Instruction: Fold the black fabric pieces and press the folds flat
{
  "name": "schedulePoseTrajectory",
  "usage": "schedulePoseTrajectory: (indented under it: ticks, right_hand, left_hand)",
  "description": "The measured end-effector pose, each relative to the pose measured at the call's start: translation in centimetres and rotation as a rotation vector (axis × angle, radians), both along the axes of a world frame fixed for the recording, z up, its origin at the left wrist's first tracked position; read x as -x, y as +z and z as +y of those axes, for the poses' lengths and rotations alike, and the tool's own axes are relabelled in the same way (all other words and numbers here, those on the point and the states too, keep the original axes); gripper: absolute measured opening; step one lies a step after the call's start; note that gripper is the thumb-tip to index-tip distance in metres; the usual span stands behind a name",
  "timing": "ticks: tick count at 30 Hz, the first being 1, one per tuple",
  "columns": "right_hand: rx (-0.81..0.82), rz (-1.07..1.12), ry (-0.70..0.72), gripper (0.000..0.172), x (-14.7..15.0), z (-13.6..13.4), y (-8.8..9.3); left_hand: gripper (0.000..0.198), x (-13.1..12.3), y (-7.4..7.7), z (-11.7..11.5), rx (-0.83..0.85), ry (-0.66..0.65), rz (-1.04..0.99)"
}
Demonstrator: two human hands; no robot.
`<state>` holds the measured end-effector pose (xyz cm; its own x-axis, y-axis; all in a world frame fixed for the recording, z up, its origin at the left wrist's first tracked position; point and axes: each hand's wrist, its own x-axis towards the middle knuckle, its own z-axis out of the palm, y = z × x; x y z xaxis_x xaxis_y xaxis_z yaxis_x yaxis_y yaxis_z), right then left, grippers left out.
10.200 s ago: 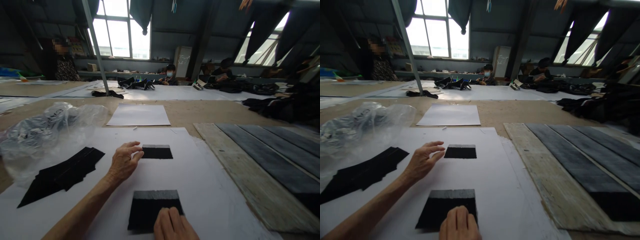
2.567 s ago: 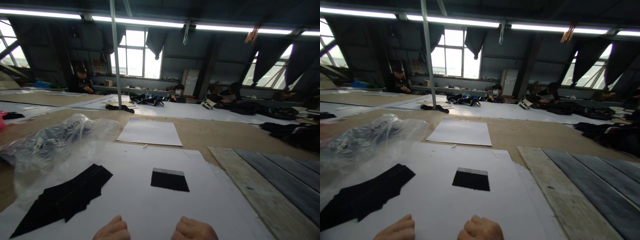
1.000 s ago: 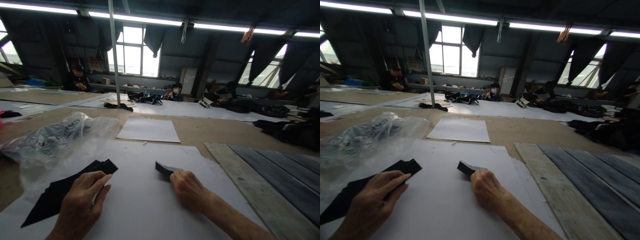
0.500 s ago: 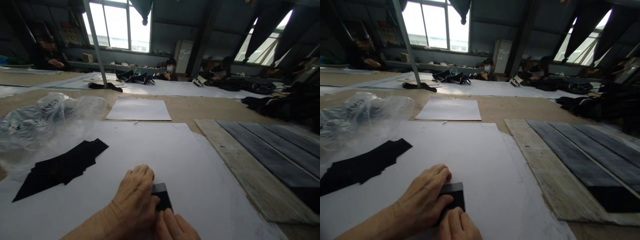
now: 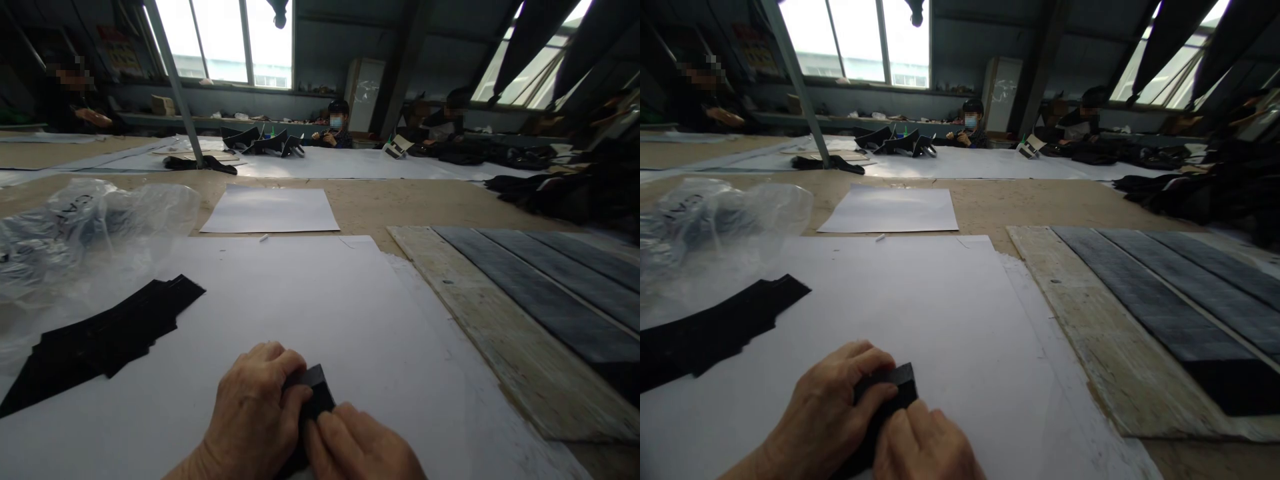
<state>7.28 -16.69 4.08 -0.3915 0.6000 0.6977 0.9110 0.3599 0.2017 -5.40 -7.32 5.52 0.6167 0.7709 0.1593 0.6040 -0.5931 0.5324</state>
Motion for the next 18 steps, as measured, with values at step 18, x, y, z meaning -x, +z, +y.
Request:
schedulePoseTrajectory:
  ticks: [18]
  right_hand:
    - [0.414,0.187,0.071,0.033,-4.2,-0.2,0.5]
  left_hand:
    - [0.025,0.5,-1.1,1.2,-0.397,-0.476,-0.326]
